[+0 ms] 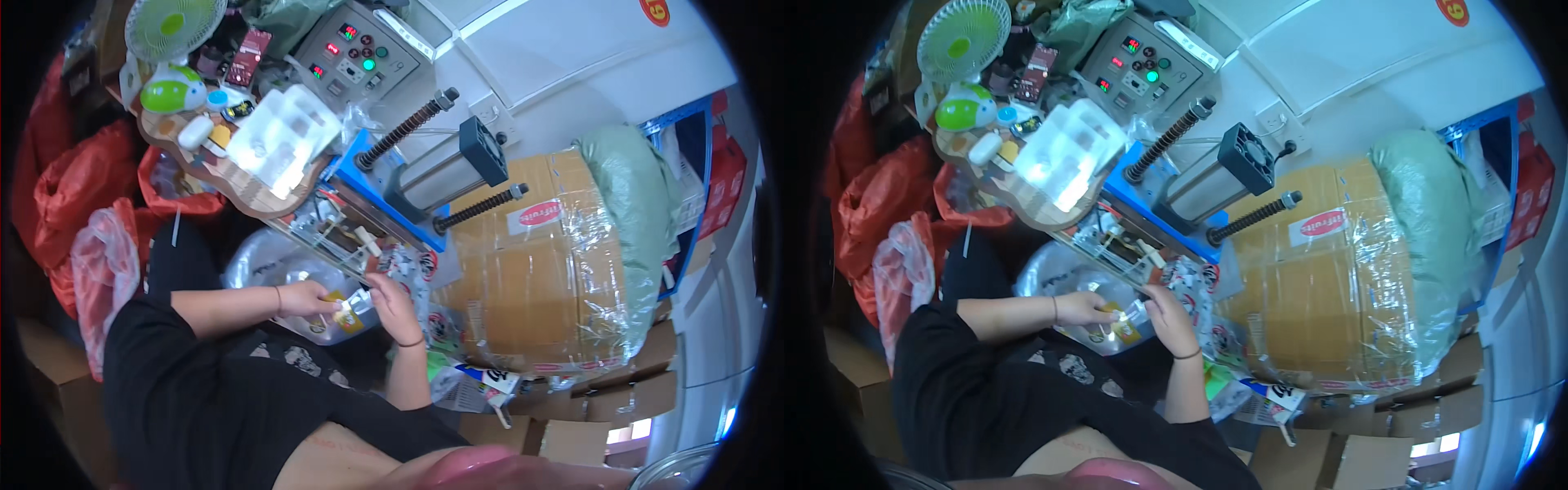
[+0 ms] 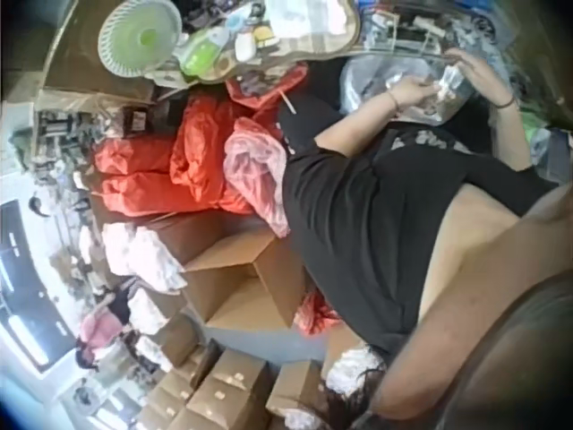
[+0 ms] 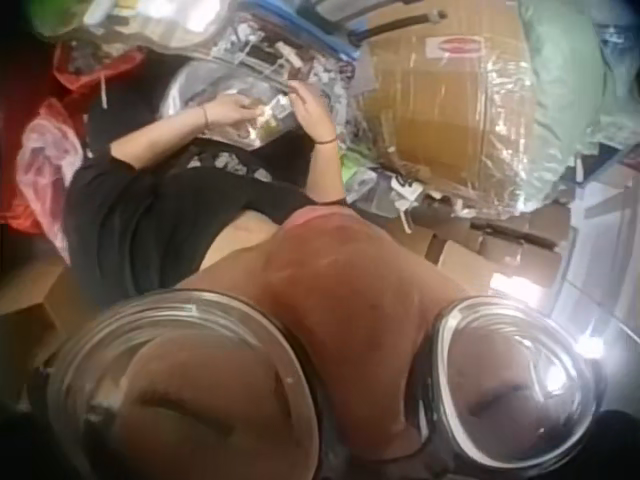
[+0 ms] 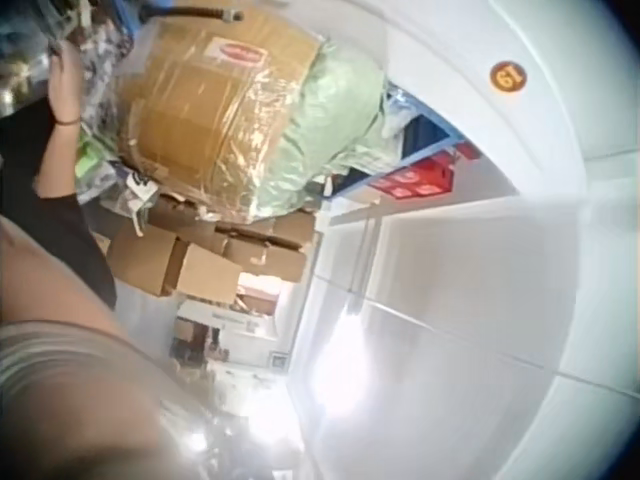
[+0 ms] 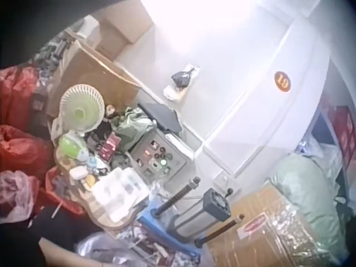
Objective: Packing items into plastic bags and sealing them using a heat sealing machine.
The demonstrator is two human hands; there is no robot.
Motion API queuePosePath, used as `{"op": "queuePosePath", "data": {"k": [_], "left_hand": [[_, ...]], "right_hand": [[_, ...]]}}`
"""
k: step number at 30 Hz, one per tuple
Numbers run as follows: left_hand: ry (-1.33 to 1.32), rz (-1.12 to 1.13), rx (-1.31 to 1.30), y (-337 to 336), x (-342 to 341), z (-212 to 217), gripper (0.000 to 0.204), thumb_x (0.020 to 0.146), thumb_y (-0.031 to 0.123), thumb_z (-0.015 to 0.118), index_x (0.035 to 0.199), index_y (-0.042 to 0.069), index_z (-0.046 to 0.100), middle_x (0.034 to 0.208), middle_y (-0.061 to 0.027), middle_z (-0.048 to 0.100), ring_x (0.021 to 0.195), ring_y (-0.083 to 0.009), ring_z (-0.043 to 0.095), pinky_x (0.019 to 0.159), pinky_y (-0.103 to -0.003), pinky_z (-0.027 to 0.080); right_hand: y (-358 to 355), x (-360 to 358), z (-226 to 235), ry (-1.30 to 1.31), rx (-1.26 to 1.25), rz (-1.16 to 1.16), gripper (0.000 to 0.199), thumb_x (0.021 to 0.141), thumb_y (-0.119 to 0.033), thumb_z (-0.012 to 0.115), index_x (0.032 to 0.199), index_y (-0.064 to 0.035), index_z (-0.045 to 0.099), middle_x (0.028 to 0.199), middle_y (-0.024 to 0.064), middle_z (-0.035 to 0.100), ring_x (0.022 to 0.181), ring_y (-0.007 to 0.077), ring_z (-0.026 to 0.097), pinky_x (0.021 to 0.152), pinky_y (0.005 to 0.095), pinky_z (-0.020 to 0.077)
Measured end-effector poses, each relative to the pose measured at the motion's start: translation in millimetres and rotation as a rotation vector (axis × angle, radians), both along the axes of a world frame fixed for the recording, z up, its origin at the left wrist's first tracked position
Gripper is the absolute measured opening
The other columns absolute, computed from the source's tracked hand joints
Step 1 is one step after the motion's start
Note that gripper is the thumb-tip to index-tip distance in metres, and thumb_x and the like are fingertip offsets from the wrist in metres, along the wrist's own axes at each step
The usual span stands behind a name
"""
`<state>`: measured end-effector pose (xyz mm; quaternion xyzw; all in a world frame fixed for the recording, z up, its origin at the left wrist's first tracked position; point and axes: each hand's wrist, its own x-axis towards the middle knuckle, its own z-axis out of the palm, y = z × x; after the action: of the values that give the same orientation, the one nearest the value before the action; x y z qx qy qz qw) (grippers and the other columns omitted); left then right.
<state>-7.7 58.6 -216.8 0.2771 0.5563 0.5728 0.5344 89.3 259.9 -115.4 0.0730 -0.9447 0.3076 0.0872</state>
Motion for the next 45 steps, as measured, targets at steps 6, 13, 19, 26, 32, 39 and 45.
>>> {"op": "queuePosePath", "data": {"k": [6,13,19,26,32,39,45], "left_hand": [[0.215,-0.041,0.097,7,-20,-4,0.032,0.088,0.031,0.071,0.105,0.003,0.070,0.087,-0.0039,0.070,0.075,-0.0086,0.061,0.070,-0.028,0.051],[-0.034,0.045,0.054,-3,-35,-13,0.026,0.084,0.007,0.072,0.108,-0.001,0.066,0.095,-0.0049,0.071,0.081,-0.0106,0.065,0.073,-0.026,0.051],[-0.207,0.139,0.095,5,-38,6,0.027,0.083,0.007,0.072,0.108,-0.001,0.066,0.096,-0.0049,0.071,0.082,-0.0108,0.066,0.074,-0.025,0.052],[-0.360,0.242,0.101,0,-54,38,0.025,0.084,0.008,0.071,0.109,0.002,0.067,0.097,-0.0045,0.071,0.083,-0.0113,0.068,0.076,-0.025,0.054],[-0.449,0.302,-0.003,16,-85,19,0.026,0.083,0.006,0.072,0.108,0.002,0.065,0.101,-0.0074,0.071,0.088,-0.0157,0.069,0.080,-0.030,0.056],[-0.384,0.312,-0.018,19,-89,11,0.024,0.086,0.011,0.072,0.107,0.003,0.065,0.100,-0.0066,0.071,0.087,-0.0146,0.068,0.077,-0.029,0.056],[-0.386,0.237,0.034,-7,-86,-1,0.024,0.092,0.020,0.069,0.108,0.002,0.063,0.097,-0.0054,0.069,0.090,-0.0159,0.068,0.079,-0.030,0.056]], "right_hand": [[97,9,-58,-0.076,0.547,-0.394,0.039,0.094,-0.033,0.054,0.124,-0.0085,0.056,0.126,0.0208,0.054,0.107,0.0450,0.055,0.094,0.0502,0.0439],[90,14,-65,-0.130,0.297,-0.332,0.025,0.096,-0.020,0.055,0.112,-0.0007,0.059,0.107,0.0178,0.061,0.099,0.0315,0.059,0.087,0.0386,0.0473],[104,31,-83,-0.154,-0.151,-0.332,0.012,0.088,-0.010,0.064,0.095,-0.0007,0.061,0.083,0.0115,0.059,0.071,0.0209,0.058,0.066,0.0322,0.0463],[91,26,-76,-0.141,-0.190,-0.326,0.009,0.085,-0.006,0.067,0.088,-0.0002,0.061,0.075,0.0063,0.057,0.063,0.0140,0.054,0.059,0.0289,0.0435],[90,22,-72,-0.118,-0.164,-0.358,0.010,0.084,-0.008,0.068,0.084,-0.0004,0.062,0.068,0.0054,0.056,0.059,0.0149,0.053,0.056,0.0299,0.0421],[91,25,-70,-0.095,-0.093,-0.333,0.012,0.086,-0.011,0.068,0.085,-0.0006,0.062,0.070,0.0037,0.056,0.061,0.0125,0.053,0.057,0.0279,0.0418],[86,26,-62,-0.015,-0.108,-0.376,0.016,0.084,-0.016,0.069,0.085,-0.0013,0.064,0.071,0.0076,0.058,0.062,0.0184,0.056,0.058,0.0319,0.0432]]}}
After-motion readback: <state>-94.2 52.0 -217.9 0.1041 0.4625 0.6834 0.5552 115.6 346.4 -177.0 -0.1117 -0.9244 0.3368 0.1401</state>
